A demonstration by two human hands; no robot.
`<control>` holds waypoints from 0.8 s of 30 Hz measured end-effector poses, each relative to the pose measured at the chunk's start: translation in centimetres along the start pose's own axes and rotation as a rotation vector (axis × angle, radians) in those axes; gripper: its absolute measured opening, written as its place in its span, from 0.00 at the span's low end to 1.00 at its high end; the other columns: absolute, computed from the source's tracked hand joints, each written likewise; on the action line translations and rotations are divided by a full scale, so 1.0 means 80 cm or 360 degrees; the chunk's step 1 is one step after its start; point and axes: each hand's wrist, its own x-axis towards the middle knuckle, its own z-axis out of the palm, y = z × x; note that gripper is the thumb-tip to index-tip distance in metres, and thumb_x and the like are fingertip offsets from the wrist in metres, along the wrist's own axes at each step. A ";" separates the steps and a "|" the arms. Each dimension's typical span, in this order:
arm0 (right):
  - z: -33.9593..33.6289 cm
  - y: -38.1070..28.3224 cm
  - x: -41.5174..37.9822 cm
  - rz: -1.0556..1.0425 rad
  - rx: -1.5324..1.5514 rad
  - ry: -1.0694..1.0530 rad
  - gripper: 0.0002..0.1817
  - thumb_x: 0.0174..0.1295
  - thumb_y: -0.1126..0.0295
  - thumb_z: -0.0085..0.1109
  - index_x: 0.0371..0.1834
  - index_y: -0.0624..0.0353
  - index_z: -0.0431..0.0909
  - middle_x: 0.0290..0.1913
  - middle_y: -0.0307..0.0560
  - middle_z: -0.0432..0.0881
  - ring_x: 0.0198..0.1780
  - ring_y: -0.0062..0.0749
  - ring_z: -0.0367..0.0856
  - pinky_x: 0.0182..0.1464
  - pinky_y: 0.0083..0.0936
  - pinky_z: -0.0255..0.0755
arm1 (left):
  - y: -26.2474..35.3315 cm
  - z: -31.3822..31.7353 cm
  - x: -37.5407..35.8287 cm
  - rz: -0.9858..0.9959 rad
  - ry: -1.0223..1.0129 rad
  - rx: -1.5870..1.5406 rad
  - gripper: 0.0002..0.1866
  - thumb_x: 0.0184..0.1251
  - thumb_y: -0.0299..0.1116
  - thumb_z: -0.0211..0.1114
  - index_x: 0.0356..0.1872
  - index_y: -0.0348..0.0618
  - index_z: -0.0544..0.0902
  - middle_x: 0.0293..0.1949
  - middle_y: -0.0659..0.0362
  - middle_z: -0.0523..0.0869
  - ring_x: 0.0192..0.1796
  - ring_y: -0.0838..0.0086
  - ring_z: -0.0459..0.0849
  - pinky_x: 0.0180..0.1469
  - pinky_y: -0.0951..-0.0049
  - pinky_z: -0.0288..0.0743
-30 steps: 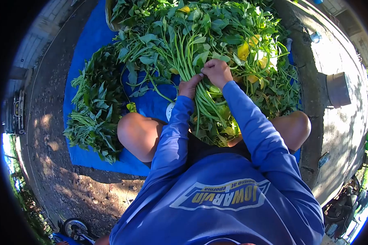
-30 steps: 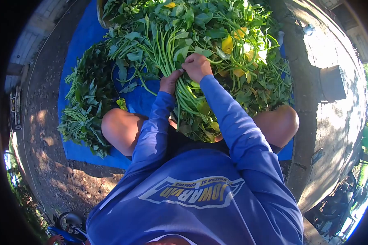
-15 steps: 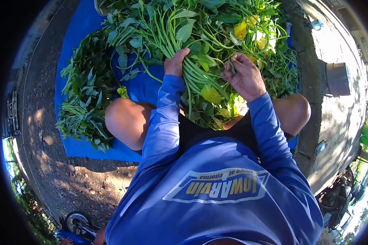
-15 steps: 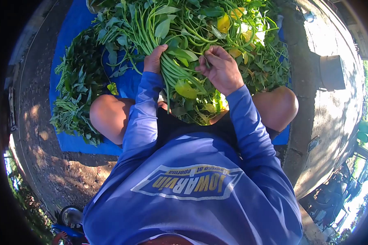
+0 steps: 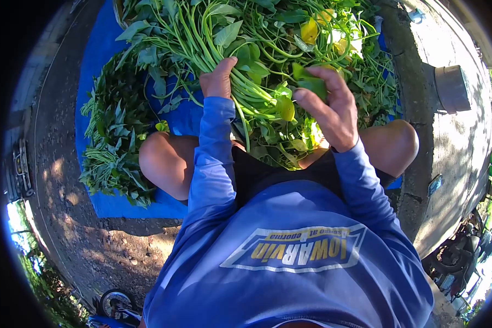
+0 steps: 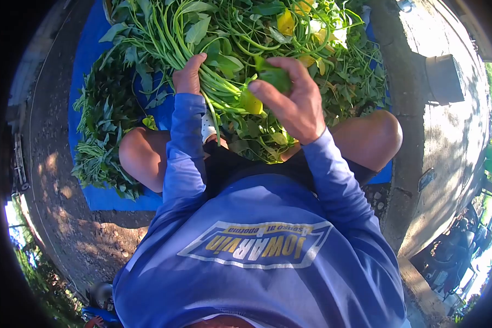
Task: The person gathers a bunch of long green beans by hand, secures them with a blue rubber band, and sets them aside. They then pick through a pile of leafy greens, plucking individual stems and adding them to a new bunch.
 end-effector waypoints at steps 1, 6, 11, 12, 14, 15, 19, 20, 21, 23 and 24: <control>0.011 -0.011 0.011 -0.0290 -0.0474 -0.0157 0.33 0.63 0.54 0.77 0.63 0.65 0.78 0.52 0.54 0.88 0.46 0.42 0.89 0.49 0.34 0.83 | 0.006 0.008 -0.005 0.0016 -0.0021 0.0011 0.16 0.55 0.23 0.78 0.46 0.33 0.88 0.41 0.57 0.90 0.38 0.71 0.88 0.46 0.64 0.86; 0.020 0.023 0.013 -0.0523 -0.1191 -0.0641 0.15 0.68 0.66 0.67 0.53 0.64 0.86 0.42 0.56 0.88 0.42 0.55 0.88 0.49 0.42 0.83 | 0.026 0.011 -0.020 0.0027 -0.0019 0.0071 0.18 0.54 0.22 0.78 0.47 0.34 0.87 0.42 0.56 0.90 0.40 0.70 0.88 0.47 0.64 0.85; 0.001 0.020 -0.043 -0.0470 -0.0751 -0.0376 0.10 0.67 0.76 0.67 0.49 0.63 0.87 0.34 0.51 0.85 0.35 0.46 0.87 0.38 0.39 0.80 | 0.031 -0.023 0.002 0.0033 0.0125 -0.0010 0.17 0.54 0.21 0.78 0.46 0.32 0.88 0.43 0.54 0.91 0.40 0.67 0.90 0.47 0.62 0.87; -0.004 0.026 -0.057 -0.0403 -0.0682 -0.0332 0.09 0.66 0.77 0.67 0.49 0.63 0.86 0.33 0.51 0.85 0.35 0.47 0.87 0.37 0.41 0.80 | 0.037 -0.025 0.005 -0.0015 0.0171 -0.0039 0.17 0.54 0.21 0.78 0.47 0.31 0.88 0.44 0.54 0.91 0.41 0.67 0.90 0.47 0.62 0.87; -0.023 0.053 -0.069 -0.0281 -0.0991 -0.0457 0.15 0.67 0.69 0.70 0.54 0.62 0.86 0.43 0.54 0.87 0.40 0.45 0.88 0.45 0.41 0.82 | 0.056 -0.030 0.007 0.0046 0.0229 0.0012 0.17 0.57 0.25 0.78 0.48 0.28 0.88 0.44 0.50 0.92 0.39 0.63 0.92 0.45 0.61 0.90; -0.031 0.067 -0.069 -0.0369 -0.1279 -0.0525 0.17 0.67 0.67 0.70 0.56 0.62 0.86 0.47 0.55 0.87 0.41 0.46 0.88 0.48 0.41 0.82 | 0.066 -0.032 0.009 0.0035 0.0272 0.0035 0.18 0.57 0.25 0.78 0.48 0.28 0.88 0.44 0.50 0.91 0.39 0.63 0.92 0.45 0.61 0.90; -0.029 0.056 0.016 0.0106 -0.0975 -0.0310 0.22 0.66 0.63 0.70 0.60 0.60 0.86 0.61 0.55 0.87 0.52 0.43 0.90 0.56 0.34 0.81 | 0.087 -0.025 0.007 0.0162 0.0375 0.0103 0.18 0.57 0.24 0.78 0.50 0.30 0.88 0.45 0.51 0.91 0.40 0.65 0.91 0.45 0.61 0.89; -0.024 0.072 0.046 0.0008 -0.0807 -0.0090 0.16 0.65 0.65 0.68 0.51 0.62 0.88 0.50 0.59 0.89 0.50 0.50 0.90 0.54 0.37 0.81 | 0.085 -0.027 0.007 0.0218 0.0392 0.0120 0.19 0.57 0.23 0.78 0.50 0.30 0.88 0.46 0.52 0.91 0.40 0.65 0.91 0.45 0.61 0.89; -0.015 0.090 0.076 -0.0182 -0.0867 0.0063 0.13 0.67 0.65 0.64 0.47 0.60 0.90 0.43 0.59 0.89 0.46 0.52 0.90 0.52 0.39 0.82 | 0.076 -0.033 0.015 0.0330 0.0333 0.0098 0.20 0.56 0.23 0.78 0.52 0.30 0.88 0.47 0.53 0.91 0.41 0.66 0.91 0.46 0.61 0.88; 0.000 0.115 0.132 -0.0200 -0.1335 0.0109 0.13 0.67 0.63 0.61 0.47 0.56 0.89 0.49 0.58 0.88 0.53 0.56 0.87 0.59 0.47 0.79 | 0.069 -0.030 0.012 0.0266 0.0291 0.0037 0.21 0.56 0.23 0.78 0.53 0.31 0.88 0.47 0.53 0.91 0.41 0.66 0.91 0.46 0.62 0.89; 0.009 0.142 0.156 -0.0171 -0.1555 0.0155 0.13 0.66 0.63 0.63 0.49 0.55 0.89 0.52 0.56 0.87 0.59 0.57 0.84 0.63 0.48 0.77 | 0.069 -0.026 0.011 0.0247 0.0273 0.0001 0.21 0.56 0.23 0.78 0.53 0.31 0.88 0.47 0.53 0.91 0.42 0.65 0.91 0.47 0.62 0.89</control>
